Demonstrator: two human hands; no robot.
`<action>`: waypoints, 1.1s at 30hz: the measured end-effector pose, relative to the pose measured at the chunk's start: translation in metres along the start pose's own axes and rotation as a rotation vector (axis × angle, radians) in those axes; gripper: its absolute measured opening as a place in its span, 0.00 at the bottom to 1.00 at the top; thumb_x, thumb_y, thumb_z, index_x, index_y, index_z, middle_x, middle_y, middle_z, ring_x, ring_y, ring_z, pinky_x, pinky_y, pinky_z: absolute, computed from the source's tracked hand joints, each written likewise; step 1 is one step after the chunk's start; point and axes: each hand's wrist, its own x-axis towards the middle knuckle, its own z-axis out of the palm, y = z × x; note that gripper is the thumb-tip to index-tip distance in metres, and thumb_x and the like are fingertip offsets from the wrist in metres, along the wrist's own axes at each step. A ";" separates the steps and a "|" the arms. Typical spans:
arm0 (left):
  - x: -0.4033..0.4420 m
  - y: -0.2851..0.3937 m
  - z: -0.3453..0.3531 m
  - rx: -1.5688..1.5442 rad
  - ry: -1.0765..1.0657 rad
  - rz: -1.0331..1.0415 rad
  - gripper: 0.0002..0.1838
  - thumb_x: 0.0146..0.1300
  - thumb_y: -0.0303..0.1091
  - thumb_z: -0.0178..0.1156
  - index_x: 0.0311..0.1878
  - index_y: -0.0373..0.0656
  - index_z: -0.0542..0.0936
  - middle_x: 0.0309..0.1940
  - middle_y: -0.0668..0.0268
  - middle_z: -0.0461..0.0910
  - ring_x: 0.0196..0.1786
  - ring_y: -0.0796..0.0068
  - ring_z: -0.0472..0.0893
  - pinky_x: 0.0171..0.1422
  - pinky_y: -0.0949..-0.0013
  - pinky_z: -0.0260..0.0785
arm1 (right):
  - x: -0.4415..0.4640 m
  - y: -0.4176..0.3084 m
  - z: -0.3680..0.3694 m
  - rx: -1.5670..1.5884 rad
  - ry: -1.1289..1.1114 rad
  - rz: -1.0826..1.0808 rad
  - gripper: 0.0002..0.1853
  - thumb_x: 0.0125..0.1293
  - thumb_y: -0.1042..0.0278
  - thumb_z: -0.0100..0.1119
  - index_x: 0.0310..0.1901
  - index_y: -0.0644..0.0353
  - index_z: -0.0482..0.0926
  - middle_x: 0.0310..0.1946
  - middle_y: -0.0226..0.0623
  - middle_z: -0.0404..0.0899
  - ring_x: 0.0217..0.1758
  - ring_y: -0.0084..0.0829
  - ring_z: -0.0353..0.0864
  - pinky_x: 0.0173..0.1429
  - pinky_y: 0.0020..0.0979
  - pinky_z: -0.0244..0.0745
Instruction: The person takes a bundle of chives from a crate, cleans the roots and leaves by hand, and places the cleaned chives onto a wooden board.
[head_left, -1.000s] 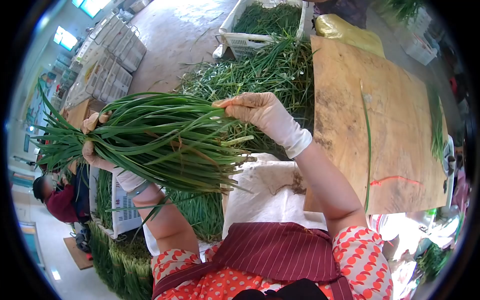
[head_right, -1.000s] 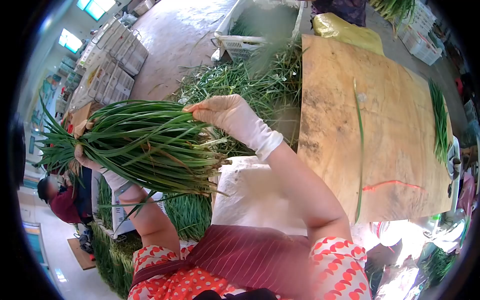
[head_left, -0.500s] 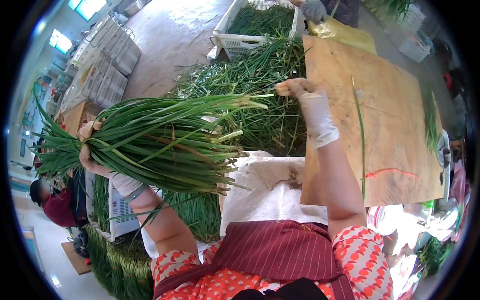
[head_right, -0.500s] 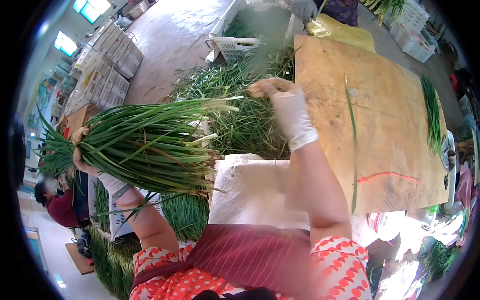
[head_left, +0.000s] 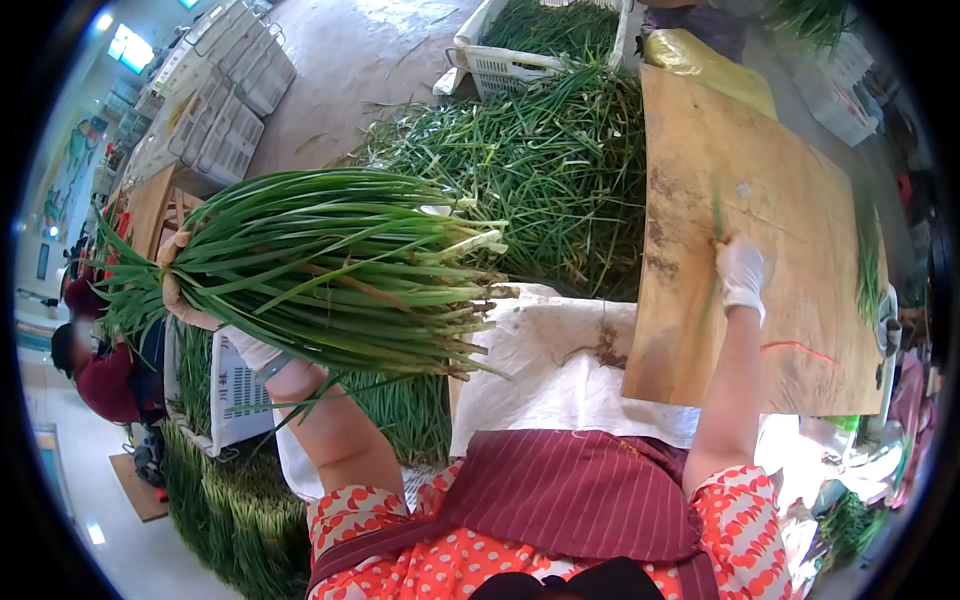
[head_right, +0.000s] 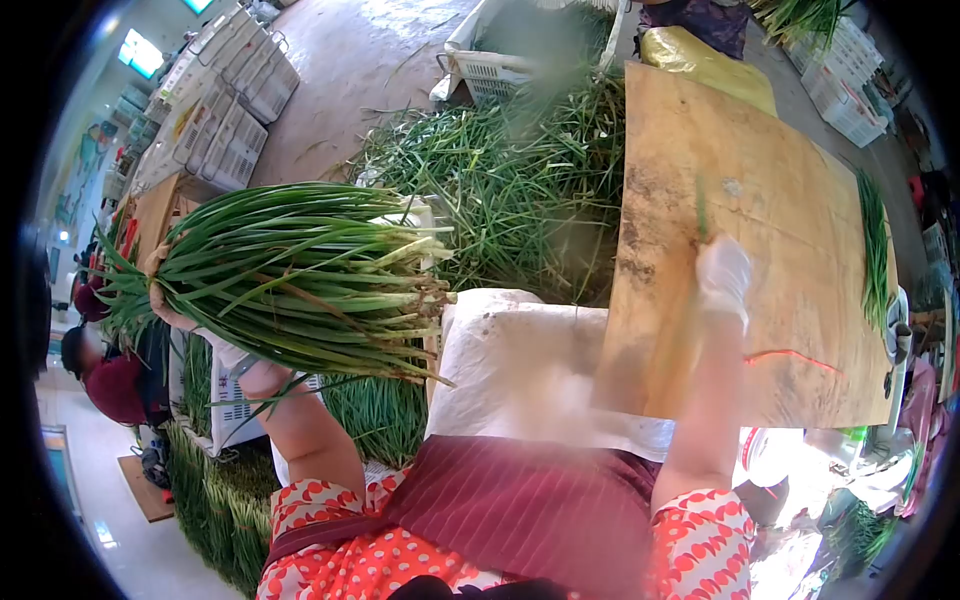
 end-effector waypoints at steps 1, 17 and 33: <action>-0.001 0.003 0.000 0.007 -0.036 -0.016 0.17 0.55 0.37 0.47 0.46 0.39 0.71 0.45 0.56 0.71 0.53 0.58 0.69 0.61 0.50 0.59 | 0.006 -0.018 -0.003 0.025 -0.090 -0.109 0.20 0.53 0.53 0.59 0.41 0.60 0.78 0.31 0.49 0.79 0.40 0.45 0.78 0.44 0.38 0.70; -0.003 0.019 -0.023 -0.209 -0.141 0.034 0.13 0.57 0.37 0.50 0.45 0.46 0.69 0.44 0.62 0.69 0.52 0.61 0.68 0.58 0.50 0.60 | -0.119 -0.264 -0.052 0.802 -0.359 -1.330 0.28 0.53 0.75 0.58 0.57 0.45 0.69 0.56 0.39 0.69 0.53 0.34 0.74 0.52 0.29 0.73; -0.011 0.056 -0.080 -0.029 -0.045 0.173 0.14 0.56 0.34 0.52 0.45 0.44 0.68 0.46 0.60 0.70 0.57 0.58 0.65 0.59 0.48 0.61 | -0.082 -0.186 -0.051 1.163 -0.718 -0.854 0.27 0.52 0.72 0.63 0.55 0.62 0.69 0.30 0.31 0.77 0.35 0.22 0.77 0.45 0.24 0.76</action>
